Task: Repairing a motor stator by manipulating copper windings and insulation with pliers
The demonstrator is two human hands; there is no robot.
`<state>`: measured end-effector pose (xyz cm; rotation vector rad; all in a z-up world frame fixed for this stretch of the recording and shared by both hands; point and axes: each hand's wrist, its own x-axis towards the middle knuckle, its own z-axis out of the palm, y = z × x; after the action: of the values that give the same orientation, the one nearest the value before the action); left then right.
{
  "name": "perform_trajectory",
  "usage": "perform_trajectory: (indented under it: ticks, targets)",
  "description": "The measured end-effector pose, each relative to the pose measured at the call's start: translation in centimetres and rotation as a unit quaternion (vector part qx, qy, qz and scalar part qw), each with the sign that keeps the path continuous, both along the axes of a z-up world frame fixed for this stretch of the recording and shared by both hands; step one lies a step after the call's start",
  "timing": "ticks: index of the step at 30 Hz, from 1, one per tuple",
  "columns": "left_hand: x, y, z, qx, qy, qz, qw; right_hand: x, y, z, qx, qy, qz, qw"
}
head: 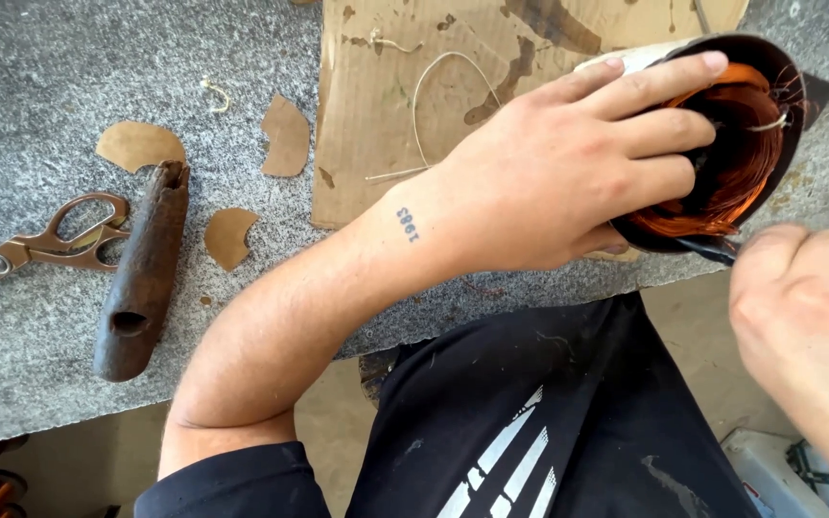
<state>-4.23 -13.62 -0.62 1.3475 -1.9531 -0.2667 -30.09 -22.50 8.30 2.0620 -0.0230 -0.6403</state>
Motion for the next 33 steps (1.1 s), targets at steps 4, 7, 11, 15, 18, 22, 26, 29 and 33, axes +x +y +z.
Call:
perform_trajectory:
  ticks: [4, 7, 11, 15, 18, 22, 26, 29, 33]
  targets:
    - [0.0, -0.1, -0.1, 0.008, 0.0, -0.004, 1.0, -0.1, -0.8, 0.3, 0.03, -0.012, -0.001, 0.999]
    - [-0.1, -0.1, -0.2, -0.003, 0.011, -0.001, 1.0, -0.1, -1.4, 0.4, 0.02, 0.004, -0.005, 1.0]
    - [-0.1, -0.2, -0.2, 0.006, 0.011, -0.006, 1.0, -0.7, -3.1, 0.2, 0.089, 0.012, -0.02, 0.996]
    - [0.0, -0.1, -0.2, 0.005, 0.006, -0.007, 1.0, -1.7, -5.6, -0.7, 0.204, -0.035, -0.002, 0.978]
    - [0.0, -0.2, -0.4, -0.002, 0.009, -0.002, 1.0, -1.2, -7.3, -0.8, 0.237, -0.022, 0.025, 0.971]
    - [0.1, 0.0, 0.1, 0.004, -0.01, 0.007, 1.0, -0.6, -8.8, -0.7, 0.364, -0.042, 0.042, 0.93]
    - [0.1, -0.1, 0.0, 0.016, -0.005, 0.003, 1.0, -1.2, -8.9, -0.4, 0.355, -0.038, 0.056, 0.932]
    - [0.2, 0.0, 0.1, 0.022, 0.004, -0.006, 1.0, -2.2, -7.9, -0.1, 0.297, -0.051, 0.018, 0.953]
    - [0.5, 0.0, 0.4, 0.015, 0.014, -0.013, 1.0, -1.6, -5.4, 0.6, 0.18, -0.055, 0.005, 0.982]
